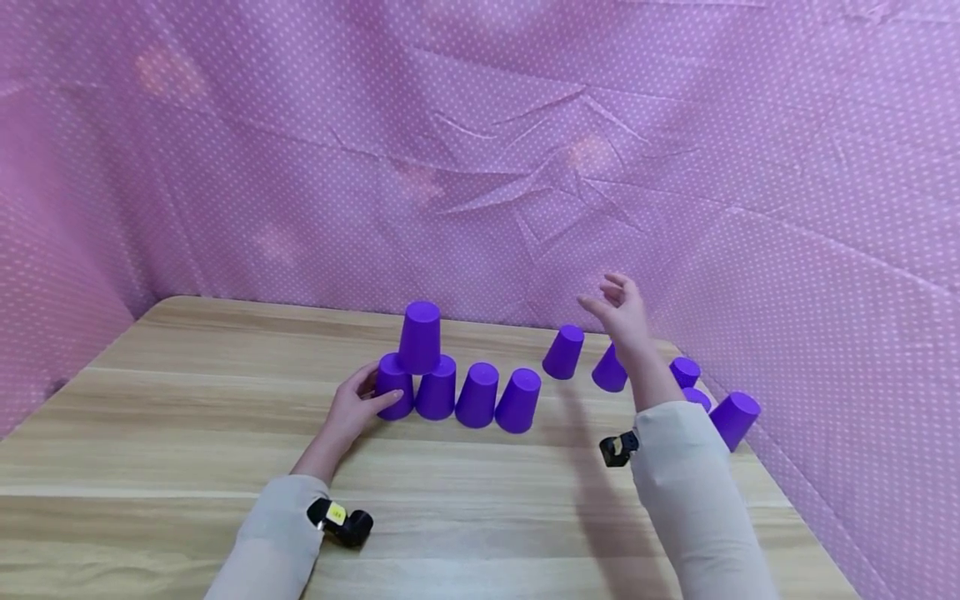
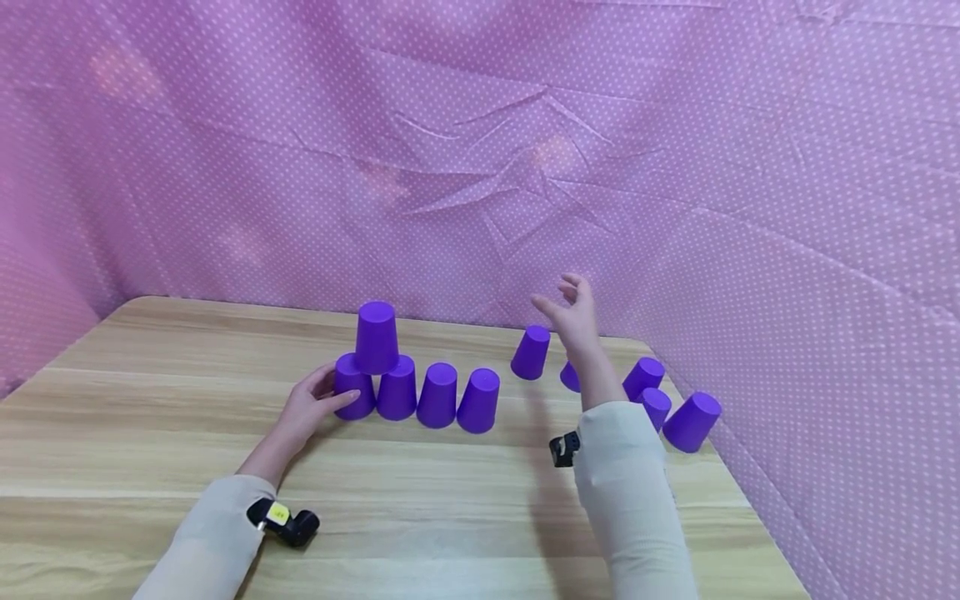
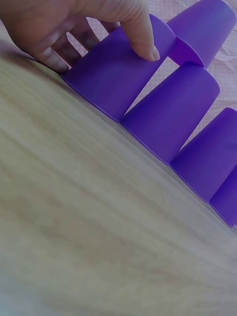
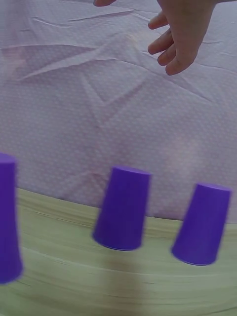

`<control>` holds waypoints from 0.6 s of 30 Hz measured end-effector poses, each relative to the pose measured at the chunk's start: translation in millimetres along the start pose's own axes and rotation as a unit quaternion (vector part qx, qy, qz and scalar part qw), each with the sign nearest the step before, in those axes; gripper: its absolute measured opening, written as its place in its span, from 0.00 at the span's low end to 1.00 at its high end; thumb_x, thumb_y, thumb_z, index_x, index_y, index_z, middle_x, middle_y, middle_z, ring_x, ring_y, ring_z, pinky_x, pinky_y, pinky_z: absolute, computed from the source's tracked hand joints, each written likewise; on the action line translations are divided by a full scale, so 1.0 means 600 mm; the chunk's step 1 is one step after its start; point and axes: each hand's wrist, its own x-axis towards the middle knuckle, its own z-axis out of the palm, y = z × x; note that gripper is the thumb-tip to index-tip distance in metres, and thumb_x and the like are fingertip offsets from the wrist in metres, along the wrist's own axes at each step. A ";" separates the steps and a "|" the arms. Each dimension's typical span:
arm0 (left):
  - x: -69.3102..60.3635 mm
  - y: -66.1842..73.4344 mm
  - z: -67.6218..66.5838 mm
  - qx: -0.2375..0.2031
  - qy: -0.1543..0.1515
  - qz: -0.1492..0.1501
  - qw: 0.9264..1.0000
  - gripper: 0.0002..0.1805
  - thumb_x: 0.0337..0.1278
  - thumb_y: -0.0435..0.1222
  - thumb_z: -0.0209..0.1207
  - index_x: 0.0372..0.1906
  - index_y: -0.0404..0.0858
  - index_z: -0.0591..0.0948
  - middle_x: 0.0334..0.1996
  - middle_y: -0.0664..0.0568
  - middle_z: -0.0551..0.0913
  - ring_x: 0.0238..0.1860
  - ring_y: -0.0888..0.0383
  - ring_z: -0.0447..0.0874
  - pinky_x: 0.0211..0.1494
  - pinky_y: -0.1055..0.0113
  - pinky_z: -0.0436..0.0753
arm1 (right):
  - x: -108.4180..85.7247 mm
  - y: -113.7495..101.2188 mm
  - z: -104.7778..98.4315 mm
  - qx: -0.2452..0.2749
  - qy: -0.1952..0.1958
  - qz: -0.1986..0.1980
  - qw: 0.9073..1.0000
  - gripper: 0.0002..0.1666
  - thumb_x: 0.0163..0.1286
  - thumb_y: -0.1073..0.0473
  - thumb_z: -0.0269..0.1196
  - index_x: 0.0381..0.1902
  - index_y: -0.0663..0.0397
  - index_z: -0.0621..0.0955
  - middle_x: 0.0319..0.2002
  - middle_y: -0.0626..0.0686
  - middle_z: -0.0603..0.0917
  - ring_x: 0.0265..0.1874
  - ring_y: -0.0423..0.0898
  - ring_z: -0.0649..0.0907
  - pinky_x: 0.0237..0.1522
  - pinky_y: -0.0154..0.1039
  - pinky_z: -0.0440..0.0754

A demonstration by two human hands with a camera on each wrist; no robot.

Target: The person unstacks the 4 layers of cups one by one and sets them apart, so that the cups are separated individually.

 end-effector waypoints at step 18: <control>0.003 -0.001 -0.001 0.010 0.003 0.001 1.000 0.34 0.44 0.37 0.62 0.59 0.35 0.63 0.53 0.37 0.67 0.54 0.46 0.63 0.58 0.57 0.63 | -0.017 -0.017 0.117 0.049 -0.052 -0.035 0.997 0.36 0.53 0.61 0.63 0.58 0.56 0.62 0.55 0.56 0.67 0.56 0.49 0.63 0.56 0.41 0.63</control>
